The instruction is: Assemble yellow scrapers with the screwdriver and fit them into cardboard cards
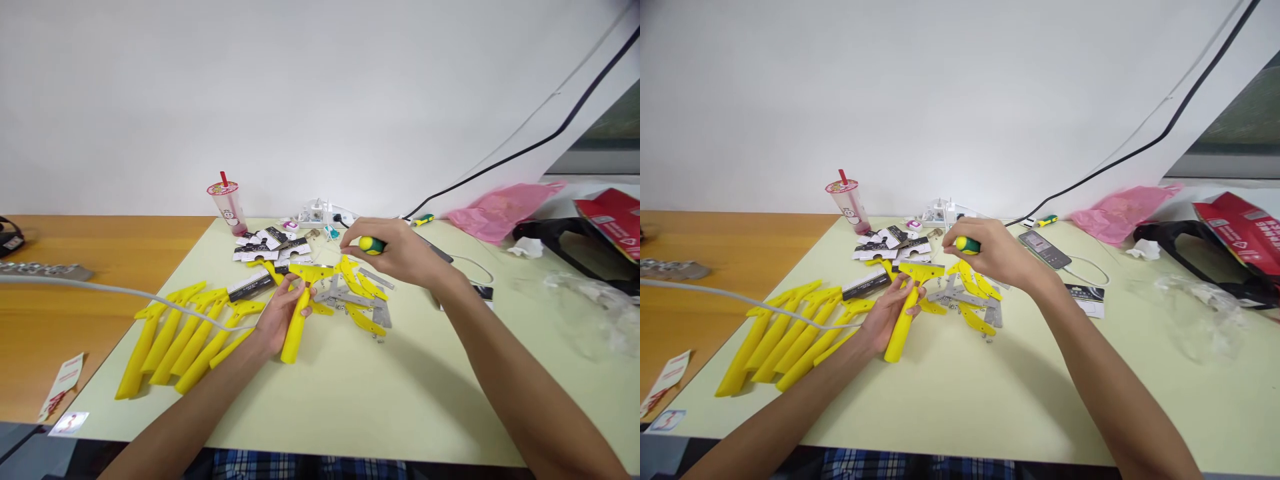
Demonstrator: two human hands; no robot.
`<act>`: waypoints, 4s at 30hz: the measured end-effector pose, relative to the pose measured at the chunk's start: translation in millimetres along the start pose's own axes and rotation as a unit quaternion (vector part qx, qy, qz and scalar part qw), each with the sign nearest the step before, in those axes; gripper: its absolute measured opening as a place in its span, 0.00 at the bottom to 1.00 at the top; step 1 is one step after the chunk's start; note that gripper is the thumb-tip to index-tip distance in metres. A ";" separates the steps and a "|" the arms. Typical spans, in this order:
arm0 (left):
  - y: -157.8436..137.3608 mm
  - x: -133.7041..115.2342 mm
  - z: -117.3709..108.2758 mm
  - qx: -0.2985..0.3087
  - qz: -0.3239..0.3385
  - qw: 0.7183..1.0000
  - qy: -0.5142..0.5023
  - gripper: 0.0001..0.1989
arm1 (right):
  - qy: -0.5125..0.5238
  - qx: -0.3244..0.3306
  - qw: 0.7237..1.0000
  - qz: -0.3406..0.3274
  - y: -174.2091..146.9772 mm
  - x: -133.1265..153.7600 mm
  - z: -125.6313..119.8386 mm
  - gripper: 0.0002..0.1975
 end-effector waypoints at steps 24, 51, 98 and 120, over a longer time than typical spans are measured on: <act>-1.9 0.7 4.2 0.044 -0.005 0.999 0.013 0.19 | 0.026 0.176 0.982 0.066 12.0 -19.6 65.2 0.03; -3.0 2.8 5.0 0.045 -0.011 0.999 0.021 0.21 | 0.079 0.155 0.981 0.090 12.8 -23.1 63.0 0.09; 1.5 5.1 3.1 -0.022 -0.023 0.999 -0.021 0.19 | 0.198 -0.182 0.963 0.001 -0.8 18.4 13.1 0.22; 0.4 4.6 5.4 0.011 -0.013 1.000 -0.009 0.20 | 0.239 -0.132 0.961 -0.041 8.4 7.8 39.0 0.20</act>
Point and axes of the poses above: each hand's wrist, its own y-axis towards the middle knuckle, its own z-axis out of the palm, x = y × z, the point moved 5 cm from there along y, towards the middle knuckle, and after that the axes turned 13 degrees about x, right-handed, at the moved point
